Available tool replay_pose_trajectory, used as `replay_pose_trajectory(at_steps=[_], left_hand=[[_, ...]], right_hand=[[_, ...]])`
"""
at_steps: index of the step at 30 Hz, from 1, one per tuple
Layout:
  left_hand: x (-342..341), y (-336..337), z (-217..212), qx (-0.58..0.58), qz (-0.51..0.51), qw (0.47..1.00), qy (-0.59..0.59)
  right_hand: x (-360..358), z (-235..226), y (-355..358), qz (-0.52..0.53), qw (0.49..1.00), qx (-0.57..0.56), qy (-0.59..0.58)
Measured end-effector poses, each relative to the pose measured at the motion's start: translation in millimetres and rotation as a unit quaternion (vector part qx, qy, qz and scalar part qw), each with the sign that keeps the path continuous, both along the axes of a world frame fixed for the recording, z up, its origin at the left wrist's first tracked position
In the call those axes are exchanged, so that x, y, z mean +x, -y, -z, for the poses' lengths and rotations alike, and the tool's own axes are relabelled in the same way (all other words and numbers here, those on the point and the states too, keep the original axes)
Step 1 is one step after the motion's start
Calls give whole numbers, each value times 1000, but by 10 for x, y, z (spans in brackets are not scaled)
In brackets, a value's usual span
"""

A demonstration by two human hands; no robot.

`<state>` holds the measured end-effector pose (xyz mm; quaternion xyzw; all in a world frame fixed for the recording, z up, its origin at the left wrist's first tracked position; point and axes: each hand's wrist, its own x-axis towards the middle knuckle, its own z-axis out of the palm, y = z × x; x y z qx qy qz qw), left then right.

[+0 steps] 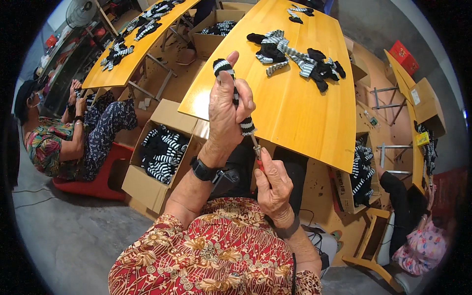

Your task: The person sits at a table and turns black and white striped socks inside out by hand. They then use a red-handled screwdriver to push the fabric through the sock to ensure it is fully inverted. The person repeats this process for multiple socks, placing the finished ones into a cardboard box.

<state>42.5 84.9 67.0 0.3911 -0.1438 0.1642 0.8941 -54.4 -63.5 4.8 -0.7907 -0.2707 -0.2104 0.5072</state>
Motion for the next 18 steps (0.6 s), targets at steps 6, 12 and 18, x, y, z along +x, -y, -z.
replay_pose_trajectory(at_steps=[6, 12, 18], left_hand=[[-68, 100, 38, 47, 36, 997, -44], [-195, 307, 199, 51, 116, 990, -69], [-225, 230, 202, -13, 127, 989, -76]], right_hand=[[-14, -47, 27, 0, 999, 21, -28], [-13, -121, 38, 29, 991, 46, -120], [63, -9, 82, 57, 997, -44, 16]])
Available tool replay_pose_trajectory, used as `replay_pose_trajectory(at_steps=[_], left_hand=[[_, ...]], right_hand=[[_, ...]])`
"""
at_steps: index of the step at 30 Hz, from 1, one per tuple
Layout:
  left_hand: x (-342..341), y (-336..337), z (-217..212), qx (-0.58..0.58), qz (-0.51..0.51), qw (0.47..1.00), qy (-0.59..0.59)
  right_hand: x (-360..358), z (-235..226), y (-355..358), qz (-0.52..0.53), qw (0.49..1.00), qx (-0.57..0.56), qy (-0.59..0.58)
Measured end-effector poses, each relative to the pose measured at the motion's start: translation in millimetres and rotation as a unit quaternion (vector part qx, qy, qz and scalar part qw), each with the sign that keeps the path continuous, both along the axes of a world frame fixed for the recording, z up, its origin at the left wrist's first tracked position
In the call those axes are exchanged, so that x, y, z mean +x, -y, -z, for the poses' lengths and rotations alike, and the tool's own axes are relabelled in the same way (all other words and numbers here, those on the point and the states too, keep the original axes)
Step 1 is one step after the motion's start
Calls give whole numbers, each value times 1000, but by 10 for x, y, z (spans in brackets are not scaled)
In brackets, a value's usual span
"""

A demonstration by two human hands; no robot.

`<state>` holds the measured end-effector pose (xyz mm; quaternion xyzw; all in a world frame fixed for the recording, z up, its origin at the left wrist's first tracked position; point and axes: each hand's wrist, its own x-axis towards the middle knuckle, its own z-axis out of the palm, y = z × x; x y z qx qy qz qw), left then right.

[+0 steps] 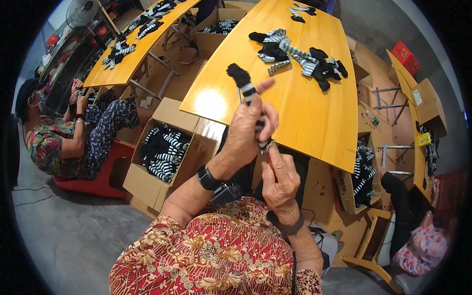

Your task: The person sits at a table and turns black and white striped socks inside out by hand. They then use a red-handled screwdriver to push the fabric through the sock to ensure it is fully inverted. The person repeats this process for multiple socks, placing the finished ones into a cardboard box.

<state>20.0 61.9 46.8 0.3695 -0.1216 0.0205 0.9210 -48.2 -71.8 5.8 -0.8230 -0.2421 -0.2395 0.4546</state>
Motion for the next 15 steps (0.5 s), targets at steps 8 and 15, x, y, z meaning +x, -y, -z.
replay_pose_trajectory(at_steps=[8, 15], left_hand=[[262, -365, -83, -114, -72, 991, 12], [226, -234, 2, -41, -18, 999, 8]], right_hand=[[-66, -50, 56, -40, 999, -4, -14], [-46, -152, 186, -70, 990, 31, -114]])
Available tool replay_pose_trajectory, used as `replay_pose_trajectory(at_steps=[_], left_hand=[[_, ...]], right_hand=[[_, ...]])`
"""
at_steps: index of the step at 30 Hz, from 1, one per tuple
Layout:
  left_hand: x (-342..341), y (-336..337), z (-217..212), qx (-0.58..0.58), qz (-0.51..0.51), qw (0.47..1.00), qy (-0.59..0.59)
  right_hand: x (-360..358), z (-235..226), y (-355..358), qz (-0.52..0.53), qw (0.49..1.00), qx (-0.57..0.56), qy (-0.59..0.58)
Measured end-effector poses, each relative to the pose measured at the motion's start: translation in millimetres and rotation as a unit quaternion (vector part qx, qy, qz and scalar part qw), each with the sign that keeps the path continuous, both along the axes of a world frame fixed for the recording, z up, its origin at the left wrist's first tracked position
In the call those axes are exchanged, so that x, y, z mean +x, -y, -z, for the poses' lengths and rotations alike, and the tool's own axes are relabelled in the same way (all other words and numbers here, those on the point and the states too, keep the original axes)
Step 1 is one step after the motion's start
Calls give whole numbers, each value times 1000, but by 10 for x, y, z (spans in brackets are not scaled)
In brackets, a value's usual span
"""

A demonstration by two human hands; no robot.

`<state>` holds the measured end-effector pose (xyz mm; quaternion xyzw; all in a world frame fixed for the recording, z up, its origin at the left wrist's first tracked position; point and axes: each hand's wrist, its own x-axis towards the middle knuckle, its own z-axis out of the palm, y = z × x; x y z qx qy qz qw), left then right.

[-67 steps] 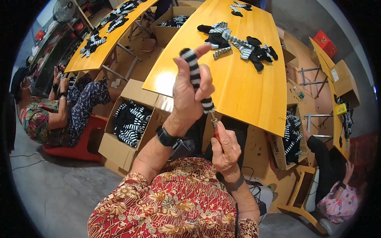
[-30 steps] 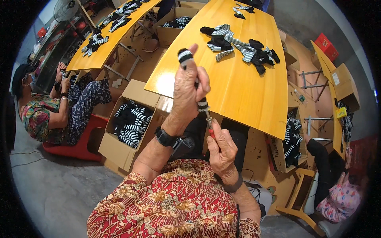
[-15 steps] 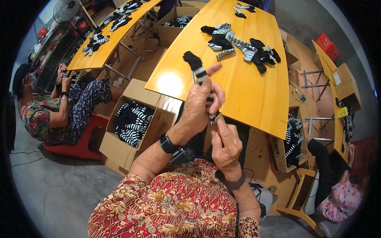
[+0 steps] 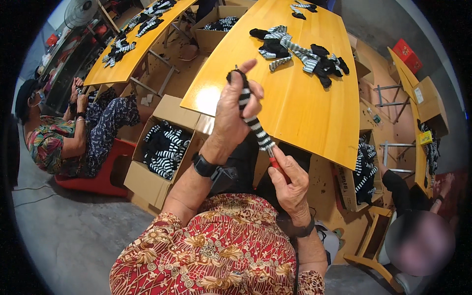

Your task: The person sits at a table and turns black and white striped socks inside out by hand. They then use a red-handled screwdriver to push the fabric through the sock to ensure it is fully inverted. The person repeats this process for multiple socks, placing the finished ones into a cardboard box.

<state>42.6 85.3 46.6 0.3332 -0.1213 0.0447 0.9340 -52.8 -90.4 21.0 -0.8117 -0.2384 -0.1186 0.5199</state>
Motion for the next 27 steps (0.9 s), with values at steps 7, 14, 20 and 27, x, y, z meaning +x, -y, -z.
replay_pose_trajectory(at_steps=[7, 14, 20, 27], left_hand=[[-66, 163, 18, 6, 20, 1000, -17], [-93, 68, 6, -49, -60, 997, -22], [110, -167, 47, -236, -36, 969, -63], [67, 89, -99, -173, -38, 984, -16]], right_hand=[[-7, 26, -136, 52, 996, -25, 65], [102, 99, -209, 62, 974, -114, 186], [-86, 177, -144, 31, 993, -59, 96], [9, 275, -233, 53, 992, -8, 110]])
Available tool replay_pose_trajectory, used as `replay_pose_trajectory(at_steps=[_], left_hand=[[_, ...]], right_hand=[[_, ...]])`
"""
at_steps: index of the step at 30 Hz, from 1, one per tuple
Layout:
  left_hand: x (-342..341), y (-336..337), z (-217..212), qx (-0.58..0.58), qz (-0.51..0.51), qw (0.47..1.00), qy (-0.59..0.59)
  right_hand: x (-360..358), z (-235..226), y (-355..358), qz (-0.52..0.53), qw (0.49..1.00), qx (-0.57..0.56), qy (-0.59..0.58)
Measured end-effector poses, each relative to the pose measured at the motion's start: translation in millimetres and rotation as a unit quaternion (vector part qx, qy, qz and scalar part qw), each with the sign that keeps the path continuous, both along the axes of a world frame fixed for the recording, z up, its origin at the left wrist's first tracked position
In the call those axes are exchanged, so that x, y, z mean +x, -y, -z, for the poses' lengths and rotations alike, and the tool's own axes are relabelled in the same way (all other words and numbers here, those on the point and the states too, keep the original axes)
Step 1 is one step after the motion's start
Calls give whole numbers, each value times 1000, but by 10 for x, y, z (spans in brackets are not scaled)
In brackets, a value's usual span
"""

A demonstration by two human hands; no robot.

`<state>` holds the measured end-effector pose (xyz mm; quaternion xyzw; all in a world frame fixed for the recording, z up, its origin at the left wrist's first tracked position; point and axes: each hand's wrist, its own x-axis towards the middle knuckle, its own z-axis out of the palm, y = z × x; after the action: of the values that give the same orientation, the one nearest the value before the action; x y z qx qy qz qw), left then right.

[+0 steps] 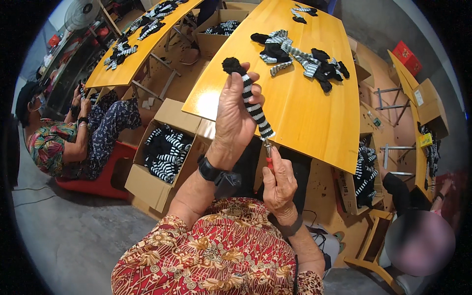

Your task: The person sits at a table and turns black and white striped socks inside out by hand. They then use a red-handled screwdriver to push the fabric through the sock to ensure it is fully inverted. The person repeats this process for multiple socks, placing the finished ones into a cardboard box.

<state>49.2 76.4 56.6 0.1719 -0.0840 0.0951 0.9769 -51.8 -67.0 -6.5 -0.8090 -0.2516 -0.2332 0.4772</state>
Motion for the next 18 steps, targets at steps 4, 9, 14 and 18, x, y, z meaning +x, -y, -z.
replay_pose_trajectory(at_steps=[4, 9, 14, 18], left_hand=[[-82, 202, 19, 67, 10, 998, 18], [2, 73, 98, 92, -25, 995, 1], [68, -120, 100, -23, -16, 999, -46], [144, -190, 108, -46, -8, 997, -63]], right_hand=[[63, 23, -82, 34, 999, 36, 19], [82, -46, -42, 2, 999, 29, -35], [-48, -71, 114, -137, 890, 239, -363], [96, -104, 178, -189, 776, 384, -464]])
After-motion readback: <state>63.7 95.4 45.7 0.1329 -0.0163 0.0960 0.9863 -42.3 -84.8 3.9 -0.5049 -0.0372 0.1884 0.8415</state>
